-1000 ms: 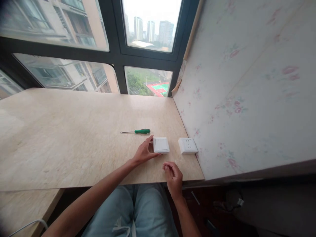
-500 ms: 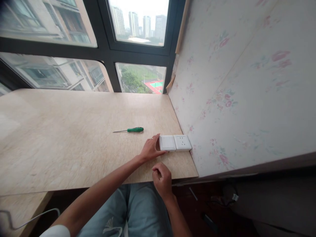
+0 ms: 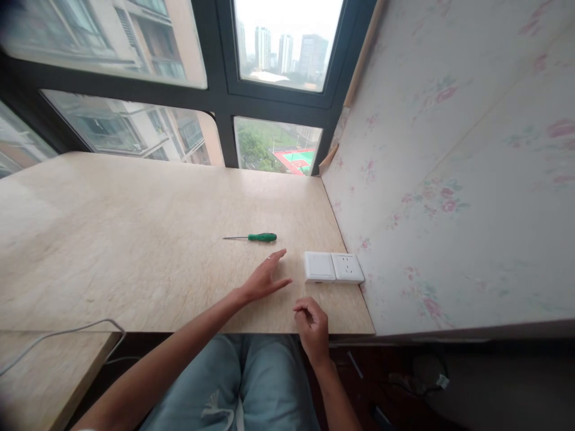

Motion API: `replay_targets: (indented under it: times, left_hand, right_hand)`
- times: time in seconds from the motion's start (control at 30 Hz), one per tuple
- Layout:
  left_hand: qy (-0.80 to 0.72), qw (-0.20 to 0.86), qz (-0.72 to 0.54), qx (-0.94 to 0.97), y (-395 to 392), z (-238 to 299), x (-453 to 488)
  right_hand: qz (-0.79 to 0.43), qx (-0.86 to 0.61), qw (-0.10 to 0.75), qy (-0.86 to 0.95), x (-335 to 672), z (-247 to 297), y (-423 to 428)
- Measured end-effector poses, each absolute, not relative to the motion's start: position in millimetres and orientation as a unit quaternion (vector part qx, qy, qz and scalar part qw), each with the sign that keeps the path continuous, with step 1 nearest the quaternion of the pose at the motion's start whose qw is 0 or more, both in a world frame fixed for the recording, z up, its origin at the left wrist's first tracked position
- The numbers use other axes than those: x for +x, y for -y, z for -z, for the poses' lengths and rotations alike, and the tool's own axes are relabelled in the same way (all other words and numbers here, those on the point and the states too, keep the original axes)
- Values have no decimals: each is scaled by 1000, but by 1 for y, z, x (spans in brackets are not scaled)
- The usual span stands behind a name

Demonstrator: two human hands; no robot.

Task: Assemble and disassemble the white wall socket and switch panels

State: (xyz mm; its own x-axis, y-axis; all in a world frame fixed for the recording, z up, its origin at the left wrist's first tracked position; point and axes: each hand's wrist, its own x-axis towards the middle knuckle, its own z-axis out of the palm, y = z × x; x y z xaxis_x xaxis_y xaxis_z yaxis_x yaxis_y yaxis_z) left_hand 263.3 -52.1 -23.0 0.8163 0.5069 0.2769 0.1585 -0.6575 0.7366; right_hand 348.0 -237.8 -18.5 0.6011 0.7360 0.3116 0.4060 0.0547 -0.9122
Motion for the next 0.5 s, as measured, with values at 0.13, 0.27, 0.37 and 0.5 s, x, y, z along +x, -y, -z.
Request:
replay_targets:
  times: [0.13,0.27,0.37,0.5]
  left_hand:
    - [-247,387,-290,840,33,26,199]
    - [-289,408,-323,803,24,25,150]
    - [-319,423,-355,770,22,23,136]
    - [-362,430,-394,727,21,20,139]
  right_hand:
    - [-139,-659,584,453,349,1,214]
    - [-81,-641,513,565,351,-28,147]
    - [-21,-677,308,668,352,-40,81]
    - [-12,-679,80,730,350,-38,14]
